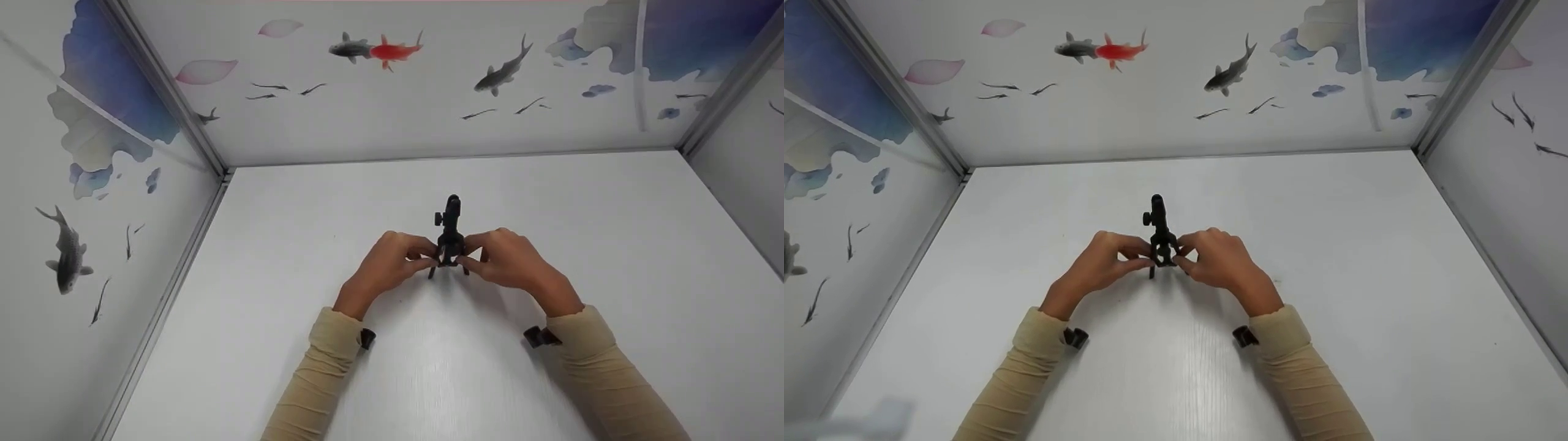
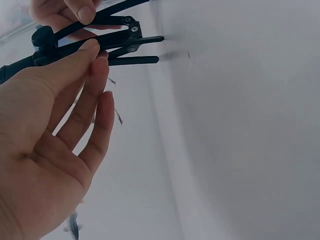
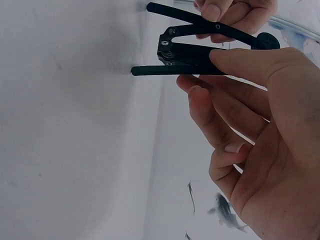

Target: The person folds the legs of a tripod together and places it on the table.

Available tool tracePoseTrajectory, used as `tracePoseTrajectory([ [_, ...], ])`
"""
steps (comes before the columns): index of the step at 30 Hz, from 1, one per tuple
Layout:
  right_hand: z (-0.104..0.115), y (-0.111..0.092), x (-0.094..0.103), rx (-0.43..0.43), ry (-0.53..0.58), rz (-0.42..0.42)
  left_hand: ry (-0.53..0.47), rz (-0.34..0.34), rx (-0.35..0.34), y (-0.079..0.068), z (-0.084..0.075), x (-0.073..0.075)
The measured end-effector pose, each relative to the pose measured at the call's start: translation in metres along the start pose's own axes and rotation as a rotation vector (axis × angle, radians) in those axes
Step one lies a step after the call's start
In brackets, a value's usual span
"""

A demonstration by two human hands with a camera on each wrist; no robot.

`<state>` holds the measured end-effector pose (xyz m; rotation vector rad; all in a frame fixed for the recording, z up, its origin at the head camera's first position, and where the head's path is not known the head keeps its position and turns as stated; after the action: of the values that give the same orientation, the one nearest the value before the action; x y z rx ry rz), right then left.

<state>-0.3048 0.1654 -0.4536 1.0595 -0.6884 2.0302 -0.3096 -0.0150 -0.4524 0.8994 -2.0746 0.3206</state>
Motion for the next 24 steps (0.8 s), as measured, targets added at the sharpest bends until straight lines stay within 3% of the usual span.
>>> tracePoseTrajectory([
  [11,-0.0019,0.0016,-0.0031,0.039,0.076,-0.003,0.141,-0.101,0.008,0.0,-0.007,0.0008],
  [19,-0.0051,0.0038,-0.0061,0.053,0.149,0.028,0.095,-0.062,-0.003,0.0019,-0.003,-0.0015],
  [24,-0.0054,0.0061,-0.0093,0.057,0.183,0.046,0.124,-0.056,-0.012,0.0007,-0.0025,-0.0012],
])
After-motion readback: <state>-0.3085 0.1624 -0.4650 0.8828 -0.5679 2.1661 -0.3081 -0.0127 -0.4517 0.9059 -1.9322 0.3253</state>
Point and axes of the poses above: each hand's wrist, its own y-axis towards the middle knuckle, its own x-axis out of the back of the hand, z = x × y, the point moved 8 cm from there along y, towards the middle knuckle, and after that the axes turned 13 degrees about z, right-handed, at the moved point
